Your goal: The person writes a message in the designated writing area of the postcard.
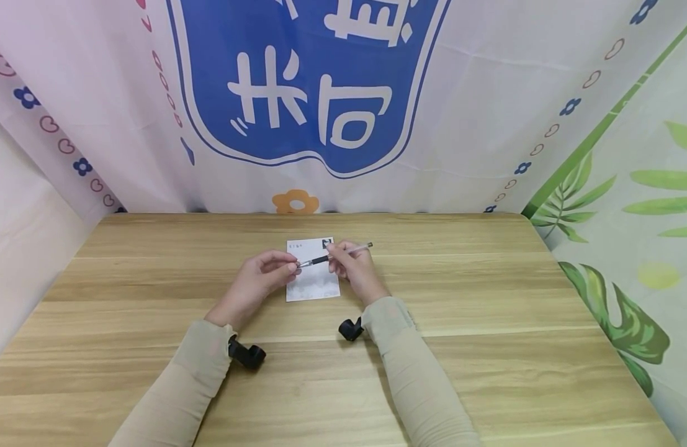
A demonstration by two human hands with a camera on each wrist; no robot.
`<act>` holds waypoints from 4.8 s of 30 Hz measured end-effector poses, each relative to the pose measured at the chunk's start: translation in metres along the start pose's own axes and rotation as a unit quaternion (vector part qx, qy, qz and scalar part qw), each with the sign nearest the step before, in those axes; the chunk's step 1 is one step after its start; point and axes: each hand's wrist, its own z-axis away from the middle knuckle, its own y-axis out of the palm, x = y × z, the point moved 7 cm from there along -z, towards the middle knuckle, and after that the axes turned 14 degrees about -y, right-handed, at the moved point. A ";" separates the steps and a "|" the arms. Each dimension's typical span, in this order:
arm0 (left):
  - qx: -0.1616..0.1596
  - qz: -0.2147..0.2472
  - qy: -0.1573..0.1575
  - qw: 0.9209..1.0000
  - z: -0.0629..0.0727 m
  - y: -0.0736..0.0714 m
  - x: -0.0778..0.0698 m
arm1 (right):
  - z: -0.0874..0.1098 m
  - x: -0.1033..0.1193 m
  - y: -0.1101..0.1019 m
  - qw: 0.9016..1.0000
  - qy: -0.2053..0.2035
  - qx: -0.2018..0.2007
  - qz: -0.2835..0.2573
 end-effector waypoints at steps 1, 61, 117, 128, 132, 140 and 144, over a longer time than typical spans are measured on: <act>0.001 0.008 -0.003 1.000 0.000 0.000 0.001 | 0.000 0.001 0.000 1.000 -0.002 0.000 -0.003; 0.017 0.078 0.052 0.995 0.004 0.005 0.001 | 0.006 0.007 0.012 0.988 -0.012 0.074 -0.132; -0.097 0.156 0.054 0.982 -0.001 -0.015 0.003 | 0.013 -0.004 0.028 0.982 0.069 0.153 -0.082; -0.092 0.105 0.086 0.987 0.004 -0.003 -0.004 | 0.015 -0.007 0.030 0.976 0.083 0.179 -0.096; -0.093 0.075 0.098 0.988 0.006 0.001 -0.008 | 0.015 -0.005 0.030 0.976 0.078 0.180 -0.094; -0.087 0.073 0.092 0.989 0.006 0.004 -0.009 | 0.014 -0.003 0.028 0.980 0.062 0.168 -0.091; -0.083 0.080 0.086 0.990 0.006 0.004 -0.008 | 0.013 -0.004 0.026 0.982 0.059 0.156 -0.088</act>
